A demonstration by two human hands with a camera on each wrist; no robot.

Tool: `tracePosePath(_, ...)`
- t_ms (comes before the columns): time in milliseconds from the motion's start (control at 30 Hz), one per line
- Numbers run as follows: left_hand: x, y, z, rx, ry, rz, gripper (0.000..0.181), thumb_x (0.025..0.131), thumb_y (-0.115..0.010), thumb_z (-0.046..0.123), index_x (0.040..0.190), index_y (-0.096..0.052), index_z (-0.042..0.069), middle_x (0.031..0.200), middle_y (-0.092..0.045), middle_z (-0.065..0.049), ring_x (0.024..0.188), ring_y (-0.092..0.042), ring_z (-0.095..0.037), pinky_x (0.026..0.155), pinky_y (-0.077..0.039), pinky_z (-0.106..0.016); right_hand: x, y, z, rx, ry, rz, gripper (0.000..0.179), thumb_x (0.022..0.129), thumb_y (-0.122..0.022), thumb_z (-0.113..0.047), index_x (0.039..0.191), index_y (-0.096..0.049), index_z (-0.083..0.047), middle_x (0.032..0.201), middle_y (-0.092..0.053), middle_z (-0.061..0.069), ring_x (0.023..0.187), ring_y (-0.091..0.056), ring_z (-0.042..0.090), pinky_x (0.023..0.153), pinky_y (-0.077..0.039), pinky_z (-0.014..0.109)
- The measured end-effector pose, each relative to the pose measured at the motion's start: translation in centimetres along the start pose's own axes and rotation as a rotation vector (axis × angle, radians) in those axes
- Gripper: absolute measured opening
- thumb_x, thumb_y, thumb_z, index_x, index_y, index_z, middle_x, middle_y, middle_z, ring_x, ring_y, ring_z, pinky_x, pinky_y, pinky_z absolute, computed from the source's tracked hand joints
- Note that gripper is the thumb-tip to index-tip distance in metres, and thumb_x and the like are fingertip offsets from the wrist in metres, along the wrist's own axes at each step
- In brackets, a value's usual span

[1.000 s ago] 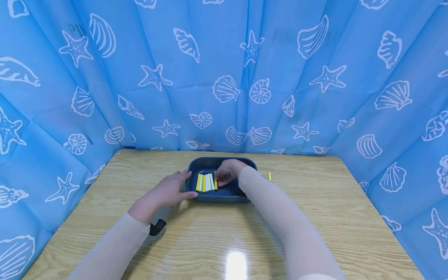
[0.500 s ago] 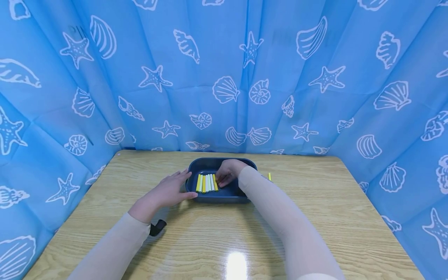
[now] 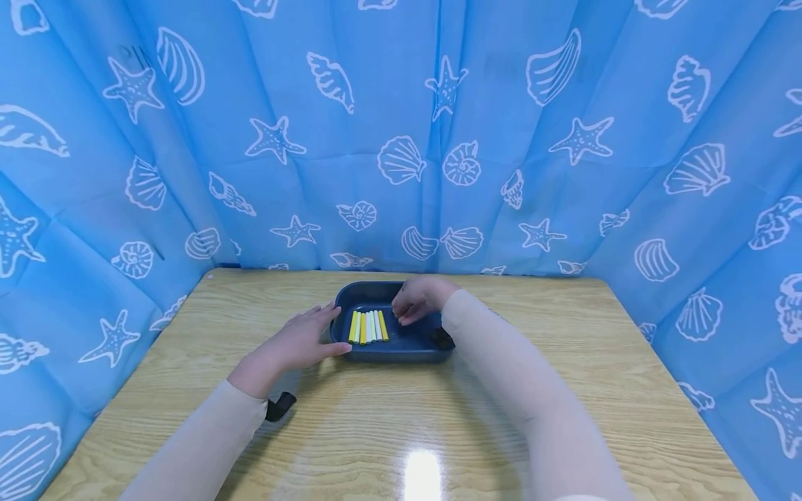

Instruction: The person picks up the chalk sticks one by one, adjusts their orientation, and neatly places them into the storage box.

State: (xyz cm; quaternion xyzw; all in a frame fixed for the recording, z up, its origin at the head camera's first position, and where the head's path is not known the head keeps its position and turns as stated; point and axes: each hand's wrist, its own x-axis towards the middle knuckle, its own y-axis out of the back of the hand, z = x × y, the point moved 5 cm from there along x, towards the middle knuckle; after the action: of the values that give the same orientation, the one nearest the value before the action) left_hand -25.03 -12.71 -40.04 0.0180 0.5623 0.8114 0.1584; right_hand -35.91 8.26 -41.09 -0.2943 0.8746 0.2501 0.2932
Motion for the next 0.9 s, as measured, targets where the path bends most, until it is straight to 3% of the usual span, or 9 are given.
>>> tracePosePath(267,0.0,0.1,0.0,0.000,0.007,0.001,0.089,0.091,-0.067,0.056,0.158,-0.031,0.008,0.164,-0.024,-0.013,0.150,-0.018,-0.040,0.120,-0.014,-0.060,-2.9,0.0,-0.6,-0.008,0.027,-0.002,0.033,0.098,-0.058,0.001,0.130,-0.052,0.008,0.095,-0.063,0.014,0.080,-0.064,0.021,0.079,-0.059,0.033)
tracePosePath(600,-0.1,0.0,0.2,0.007,-0.004,-0.005,0.090,0.091,-0.066,0.058,0.158,-0.030,0.009,0.164,-0.024,-0.013,0.150,-0.018,-0.040,0.119,-0.014,-0.061,-5.9,0.6,-0.2,-0.058,0.131,-0.001,0.029,0.100,-0.054,-0.001,0.127,-0.051,0.010,0.103,-0.062,0.016,0.080,-0.063,0.020,0.080,-0.060,0.034)
tracePosePath(900,-0.2,0.1,0.3,0.012,-0.014,-0.007,0.091,0.091,-0.065,0.059,0.158,-0.030,0.009,0.164,-0.024,-0.013,0.150,-0.019,-0.040,0.119,-0.015,-0.061,-8.1,2.3,0.7,-0.054,0.178,0.035,0.036,0.100,-0.052,-0.001,0.133,-0.044,0.011,0.123,-0.058,0.024,0.087,-0.062,0.020,0.085,-0.058,0.036)
